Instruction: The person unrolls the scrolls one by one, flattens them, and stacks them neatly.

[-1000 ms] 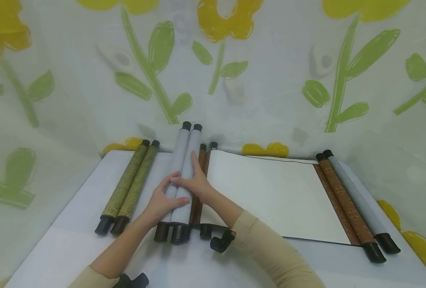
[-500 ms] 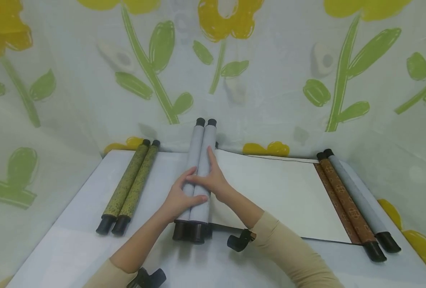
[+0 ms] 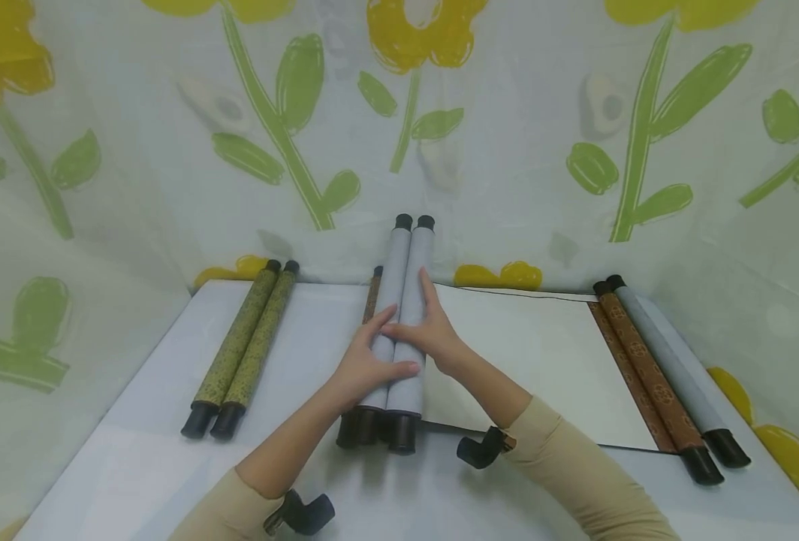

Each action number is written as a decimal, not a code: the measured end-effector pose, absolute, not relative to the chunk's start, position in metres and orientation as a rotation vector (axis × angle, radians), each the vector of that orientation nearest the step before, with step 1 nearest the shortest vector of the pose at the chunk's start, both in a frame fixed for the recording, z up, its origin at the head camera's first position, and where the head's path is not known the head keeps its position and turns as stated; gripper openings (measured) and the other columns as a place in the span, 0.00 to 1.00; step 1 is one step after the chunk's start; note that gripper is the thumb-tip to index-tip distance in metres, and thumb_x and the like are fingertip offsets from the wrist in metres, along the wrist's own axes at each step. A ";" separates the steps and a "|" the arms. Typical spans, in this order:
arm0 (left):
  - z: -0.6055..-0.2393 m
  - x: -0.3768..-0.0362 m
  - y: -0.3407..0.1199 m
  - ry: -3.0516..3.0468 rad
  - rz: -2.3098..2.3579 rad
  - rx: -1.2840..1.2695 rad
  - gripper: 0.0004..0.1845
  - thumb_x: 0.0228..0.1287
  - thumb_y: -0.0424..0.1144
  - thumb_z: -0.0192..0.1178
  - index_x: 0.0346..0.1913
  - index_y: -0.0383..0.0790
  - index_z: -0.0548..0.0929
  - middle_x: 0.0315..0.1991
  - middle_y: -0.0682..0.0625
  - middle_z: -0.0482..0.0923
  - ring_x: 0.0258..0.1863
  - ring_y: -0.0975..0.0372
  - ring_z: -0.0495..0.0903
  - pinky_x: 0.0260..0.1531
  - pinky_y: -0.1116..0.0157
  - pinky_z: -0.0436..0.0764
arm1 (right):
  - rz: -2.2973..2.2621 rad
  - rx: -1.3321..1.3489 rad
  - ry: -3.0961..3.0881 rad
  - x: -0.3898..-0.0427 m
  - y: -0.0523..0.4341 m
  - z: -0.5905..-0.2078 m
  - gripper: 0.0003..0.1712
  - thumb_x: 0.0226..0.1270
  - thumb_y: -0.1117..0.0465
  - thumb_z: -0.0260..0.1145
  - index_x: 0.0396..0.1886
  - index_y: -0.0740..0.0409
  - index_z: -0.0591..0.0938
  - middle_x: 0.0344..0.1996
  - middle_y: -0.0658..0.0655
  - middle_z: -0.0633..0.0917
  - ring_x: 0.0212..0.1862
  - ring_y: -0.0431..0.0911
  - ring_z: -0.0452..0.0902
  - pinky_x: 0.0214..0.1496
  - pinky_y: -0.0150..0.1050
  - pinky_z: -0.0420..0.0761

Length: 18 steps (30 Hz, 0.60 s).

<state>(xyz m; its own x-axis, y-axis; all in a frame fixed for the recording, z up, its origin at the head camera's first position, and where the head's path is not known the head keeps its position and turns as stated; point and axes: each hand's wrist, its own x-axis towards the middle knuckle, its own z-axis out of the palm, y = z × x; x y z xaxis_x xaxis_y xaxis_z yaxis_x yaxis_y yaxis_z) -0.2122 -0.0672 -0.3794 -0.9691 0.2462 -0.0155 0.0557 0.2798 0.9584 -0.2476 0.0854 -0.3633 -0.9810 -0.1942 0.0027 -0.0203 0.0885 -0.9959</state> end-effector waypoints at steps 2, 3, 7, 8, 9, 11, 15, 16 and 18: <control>-0.378 -0.213 -0.062 2.378 1.769 0.307 0.54 0.41 0.50 0.76 0.72 0.66 0.56 0.72 0.48 0.49 0.67 0.50 0.56 0.61 0.45 0.63 | -2.017 -0.213 2.227 -0.247 0.091 -0.362 0.65 0.50 0.63 0.74 0.75 0.34 0.39 0.74 0.57 0.45 0.70 0.55 0.52 0.69 0.53 0.57; -0.378 -0.213 -0.060 2.391 1.758 0.322 0.54 0.41 0.51 0.76 0.72 0.65 0.55 0.72 0.47 0.49 0.66 0.50 0.57 0.61 0.45 0.63 | -2.015 -0.211 2.229 -0.246 0.094 -0.362 0.65 0.50 0.63 0.73 0.75 0.34 0.39 0.74 0.57 0.45 0.70 0.56 0.51 0.69 0.53 0.57; -0.375 -0.214 -0.052 2.441 1.697 0.327 0.55 0.40 0.55 0.75 0.72 0.68 0.54 0.70 0.47 0.49 0.63 0.51 0.59 0.58 0.45 0.65 | -1.995 -0.209 2.248 -0.243 0.104 -0.360 0.64 0.51 0.62 0.73 0.75 0.34 0.39 0.75 0.57 0.43 0.71 0.55 0.49 0.70 0.55 0.55; -0.374 -0.215 -0.050 2.451 1.681 0.325 0.55 0.39 0.56 0.75 0.72 0.68 0.54 0.70 0.47 0.49 0.62 0.51 0.60 0.57 0.46 0.66 | -1.993 -0.205 2.247 -0.243 0.107 -0.360 0.63 0.51 0.62 0.72 0.75 0.33 0.39 0.75 0.56 0.43 0.71 0.55 0.48 0.70 0.54 0.54; -0.373 -0.215 -0.048 2.462 1.667 0.328 0.54 0.39 0.56 0.75 0.72 0.68 0.55 0.70 0.46 0.50 0.61 0.50 0.61 0.56 0.45 0.67 | -1.988 -0.208 2.248 -0.242 0.109 -0.359 0.63 0.51 0.62 0.72 0.75 0.33 0.39 0.75 0.55 0.42 0.71 0.55 0.48 0.70 0.54 0.53; -0.372 -0.216 -0.045 2.459 1.657 0.323 0.53 0.40 0.56 0.75 0.71 0.68 0.56 0.69 0.45 0.51 0.60 0.49 0.63 0.53 0.46 0.69 | -1.980 -0.225 2.246 -0.240 0.114 -0.358 0.63 0.52 0.63 0.72 0.75 0.33 0.39 0.75 0.54 0.40 0.71 0.55 0.48 0.71 0.54 0.52; -0.369 -0.217 -0.041 2.421 1.674 0.343 0.48 0.43 0.56 0.73 0.69 0.69 0.59 0.70 0.46 0.52 0.61 0.49 0.64 0.51 0.47 0.72 | -1.962 -0.242 2.251 -0.237 0.123 -0.357 0.64 0.53 0.63 0.71 0.75 0.33 0.37 0.75 0.53 0.38 0.72 0.56 0.47 0.71 0.55 0.51; -0.368 -0.217 -0.040 2.394 1.685 0.351 0.48 0.44 0.55 0.73 0.69 0.70 0.60 0.70 0.46 0.53 0.61 0.49 0.64 0.51 0.47 0.72 | -1.958 -0.242 2.252 -0.236 0.126 -0.357 0.63 0.53 0.63 0.71 0.75 0.33 0.37 0.75 0.53 0.38 0.72 0.57 0.47 0.71 0.56 0.51; -0.368 -0.217 -0.038 2.338 1.702 0.367 0.47 0.44 0.55 0.73 0.69 0.71 0.60 0.71 0.48 0.53 0.62 0.50 0.65 0.51 0.48 0.73 | -1.953 -0.235 2.251 -0.234 0.131 -0.358 0.63 0.54 0.63 0.71 0.75 0.33 0.36 0.75 0.52 0.37 0.72 0.57 0.46 0.71 0.56 0.50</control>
